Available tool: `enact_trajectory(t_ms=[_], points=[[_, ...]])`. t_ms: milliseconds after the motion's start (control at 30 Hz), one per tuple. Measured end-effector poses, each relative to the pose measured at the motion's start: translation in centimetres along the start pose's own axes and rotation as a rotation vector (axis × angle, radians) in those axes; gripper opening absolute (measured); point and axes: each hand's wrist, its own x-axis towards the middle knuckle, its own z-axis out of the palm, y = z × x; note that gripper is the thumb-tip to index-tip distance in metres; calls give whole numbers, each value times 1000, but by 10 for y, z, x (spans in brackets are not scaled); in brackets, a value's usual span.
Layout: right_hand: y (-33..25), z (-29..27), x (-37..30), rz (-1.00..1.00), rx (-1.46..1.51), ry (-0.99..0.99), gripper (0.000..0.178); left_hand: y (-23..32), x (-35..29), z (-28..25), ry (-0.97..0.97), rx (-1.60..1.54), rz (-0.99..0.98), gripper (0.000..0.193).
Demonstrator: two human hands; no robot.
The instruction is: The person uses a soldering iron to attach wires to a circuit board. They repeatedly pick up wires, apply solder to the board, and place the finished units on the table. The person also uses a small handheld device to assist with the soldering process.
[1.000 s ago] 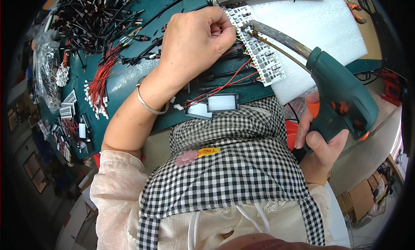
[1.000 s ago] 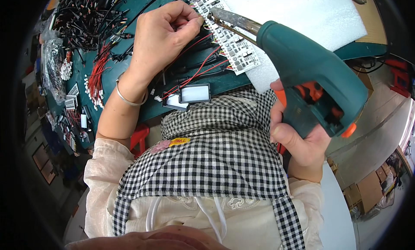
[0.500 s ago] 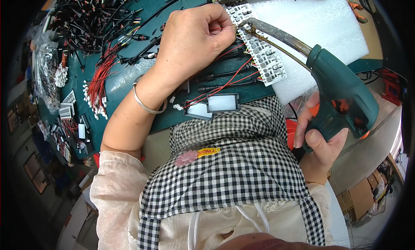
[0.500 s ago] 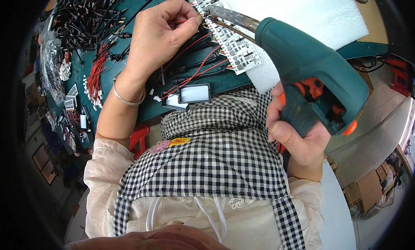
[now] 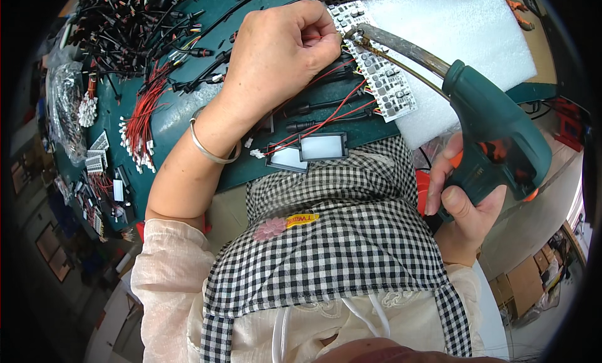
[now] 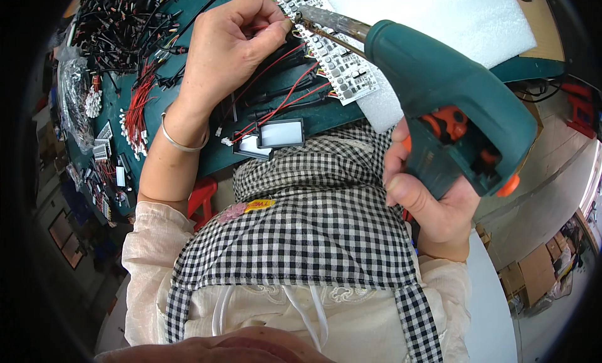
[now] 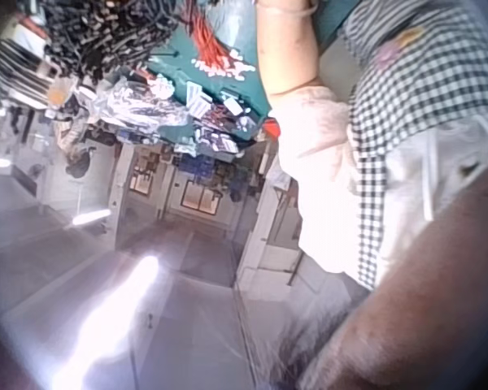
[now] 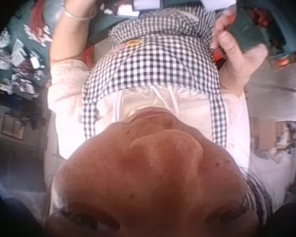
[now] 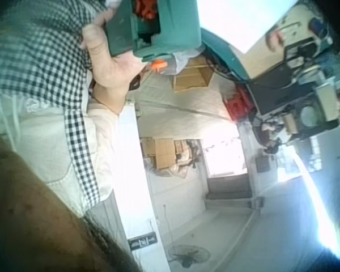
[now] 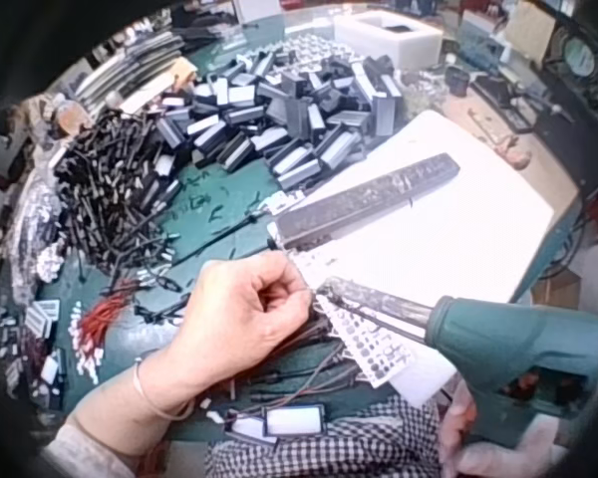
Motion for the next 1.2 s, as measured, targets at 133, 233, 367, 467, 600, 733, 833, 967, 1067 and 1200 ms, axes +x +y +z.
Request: enact_trajectory(t_ms=[133, 233, 367, 467, 600, 733, 833, 967, 1067, 1200], points=[[0, -2, 2, -22, 19, -4, 77, -1, 0, 1, 20, 0, 23, 9], [-4, -5, 4, -29, 35, -6, 78, -1, -1, -1, 22, -7, 19, 8], [-6, -11, 3, -53, 31, 0, 78, 1, 2, 0, -3, -19, 16, 8], [-5, -12, 3, -54, 31, -10, 79, 0, 1, 0, 2, -29, 21, 8], [-3, -11, 3, -40, 28, -25, 79, 0, -2, 0, 13, -25, 10, 8], [-4, -12, 2, -58, 36, -25, 80, -3, -1, 2, -14, -35, -7, 10], [-5, -17, 5, -80, 82, -83, 79, 2, -4, -7, -78, 65, -14, 10], [-7, -25, 8, -80, 151, -147, 77, 20, -23, -38, -76, 256, 78, 12], [-3, -27, -2, -98, 183, -122, 76, 16, -45, -53, -54, 322, 195, 11], [4, -32, 1, -165, 208, -266, 74, 0, -80, -56, -95, 377, 94, 15]])
